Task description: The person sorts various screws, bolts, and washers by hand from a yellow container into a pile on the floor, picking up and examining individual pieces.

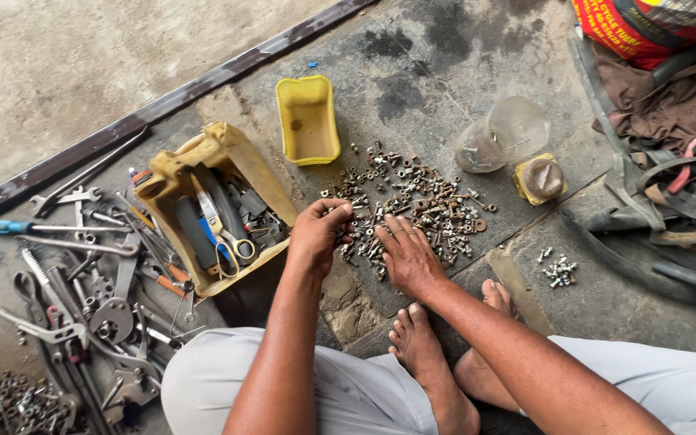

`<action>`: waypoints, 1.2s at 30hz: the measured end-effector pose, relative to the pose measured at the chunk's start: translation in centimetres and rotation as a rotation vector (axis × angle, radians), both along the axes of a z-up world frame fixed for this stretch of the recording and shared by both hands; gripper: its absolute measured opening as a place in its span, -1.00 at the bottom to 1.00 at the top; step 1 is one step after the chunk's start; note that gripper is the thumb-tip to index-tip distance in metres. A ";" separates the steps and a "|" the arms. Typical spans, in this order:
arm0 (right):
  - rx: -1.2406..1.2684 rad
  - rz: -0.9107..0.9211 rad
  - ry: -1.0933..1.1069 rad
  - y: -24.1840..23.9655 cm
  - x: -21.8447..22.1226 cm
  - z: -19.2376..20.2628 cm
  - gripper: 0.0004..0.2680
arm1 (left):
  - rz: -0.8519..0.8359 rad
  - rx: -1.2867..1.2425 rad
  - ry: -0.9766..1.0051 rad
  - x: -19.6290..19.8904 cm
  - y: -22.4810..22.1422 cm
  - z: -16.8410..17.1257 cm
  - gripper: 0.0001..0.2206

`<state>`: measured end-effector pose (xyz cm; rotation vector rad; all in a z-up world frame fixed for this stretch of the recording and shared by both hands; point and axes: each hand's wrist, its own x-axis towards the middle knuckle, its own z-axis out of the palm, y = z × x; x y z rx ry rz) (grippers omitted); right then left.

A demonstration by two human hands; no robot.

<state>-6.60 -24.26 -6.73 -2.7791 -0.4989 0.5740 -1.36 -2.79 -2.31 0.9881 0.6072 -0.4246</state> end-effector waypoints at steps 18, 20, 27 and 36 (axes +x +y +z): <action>-0.166 -0.305 -0.231 -2.6 0.6 -1.3 -0.59 | 0.004 0.018 0.030 -0.3 -0.2 0.1 -0.89; -0.191 -0.431 -0.166 -3.5 0.9 -0.9 -0.57 | -0.001 0.017 0.023 -0.2 -0.2 0.1 -0.88; -0.031 -0.278 -0.145 -3.9 0.4 -1.9 -0.56 | -0.004 0.005 -0.006 -0.3 -0.7 -0.4 -0.84; -0.131 -0.345 -0.217 -9.3 -3.2 -2.0 -0.54 | -0.088 0.067 0.064 -0.3 -1.3 1.1 -0.85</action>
